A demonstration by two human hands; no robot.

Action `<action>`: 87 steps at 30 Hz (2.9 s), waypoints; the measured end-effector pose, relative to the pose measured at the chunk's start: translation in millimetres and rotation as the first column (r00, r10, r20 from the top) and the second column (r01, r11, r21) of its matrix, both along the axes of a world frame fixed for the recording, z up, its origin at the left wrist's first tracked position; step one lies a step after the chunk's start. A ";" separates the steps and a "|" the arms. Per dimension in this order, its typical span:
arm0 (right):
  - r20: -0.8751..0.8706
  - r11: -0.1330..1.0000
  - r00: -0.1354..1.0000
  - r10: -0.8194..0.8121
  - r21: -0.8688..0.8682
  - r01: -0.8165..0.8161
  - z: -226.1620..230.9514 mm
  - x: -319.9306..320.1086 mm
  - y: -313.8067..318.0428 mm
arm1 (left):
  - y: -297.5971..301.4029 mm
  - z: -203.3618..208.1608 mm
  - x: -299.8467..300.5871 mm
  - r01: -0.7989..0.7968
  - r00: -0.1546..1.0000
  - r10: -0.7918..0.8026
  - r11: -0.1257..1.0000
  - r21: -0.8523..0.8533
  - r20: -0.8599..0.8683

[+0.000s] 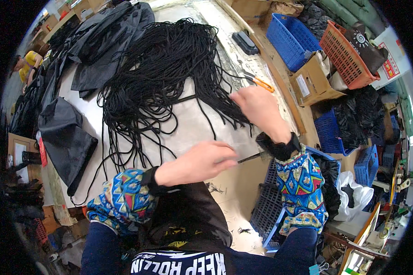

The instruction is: Threading drawstring cords into the hems of black fabric bags and securing them with plastic clips.

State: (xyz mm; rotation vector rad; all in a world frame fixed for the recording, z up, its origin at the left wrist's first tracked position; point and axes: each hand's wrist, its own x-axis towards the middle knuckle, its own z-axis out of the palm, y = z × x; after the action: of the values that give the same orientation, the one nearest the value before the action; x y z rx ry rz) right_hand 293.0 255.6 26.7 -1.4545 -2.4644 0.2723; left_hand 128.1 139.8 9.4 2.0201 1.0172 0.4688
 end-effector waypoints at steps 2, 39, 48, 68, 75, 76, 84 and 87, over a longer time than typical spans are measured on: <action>-0.131 0.945 0.945 0.298 0.180 -0.273 -9.8 -17.0 -5.0 | -5.5 0.4 -20.4 -0.129 0.960 0.206 0.925 0.358 -0.187; 0.047 0.743 0.743 0.668 -0.108 -0.661 -23.6 -99.4 -41.1 | -75.2 7.6 -161.5 -0.268 0.958 0.268 0.963 -0.011 0.103; 0.036 0.839 0.839 0.544 0.011 -0.544 2.5 -86.0 -43.6 | -113.2 -16.8 -164.1 -0.442 0.783 0.591 0.747 0.497 -0.192; 0.094 0.907 0.959 0.265 0.314 -0.282 -30.3 -69.8 53.1 | -57.4 -3.4 -186.4 -0.497 0.860 0.506 0.797 0.343 0.069; 0.056 0.642 0.681 0.730 0.288 -0.711 2.7 -129.8 -39.6 | -75.3 -7.4 -263.5 -0.654 0.498 0.847 0.508 0.561 -0.186; 0.160 0.637 0.687 0.709 0.272 -0.721 -2.2 -122.7 -38.3 | -77.4 -10.9 -277.6 -0.587 0.491 0.838 0.521 0.620 -0.238; 0.320 0.749 0.768 0.554 0.212 -0.628 8.7 -97.1 -9.3 | -51.8 -22.6 -246.3 -0.674 0.473 0.876 0.430 0.600 -0.096; 0.411 0.779 0.780 0.472 0.220 -0.587 21.4 -108.2 -19.2 | -42.6 -34.0 -255.6 -0.755 0.534 0.841 0.521 0.397 -0.087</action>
State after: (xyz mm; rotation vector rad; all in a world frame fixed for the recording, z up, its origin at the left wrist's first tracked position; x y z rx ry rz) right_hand 184.8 236.4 48.1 -0.6624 -2.9747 -0.3204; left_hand -127.5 97.2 -24.5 1.7675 2.2206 0.9034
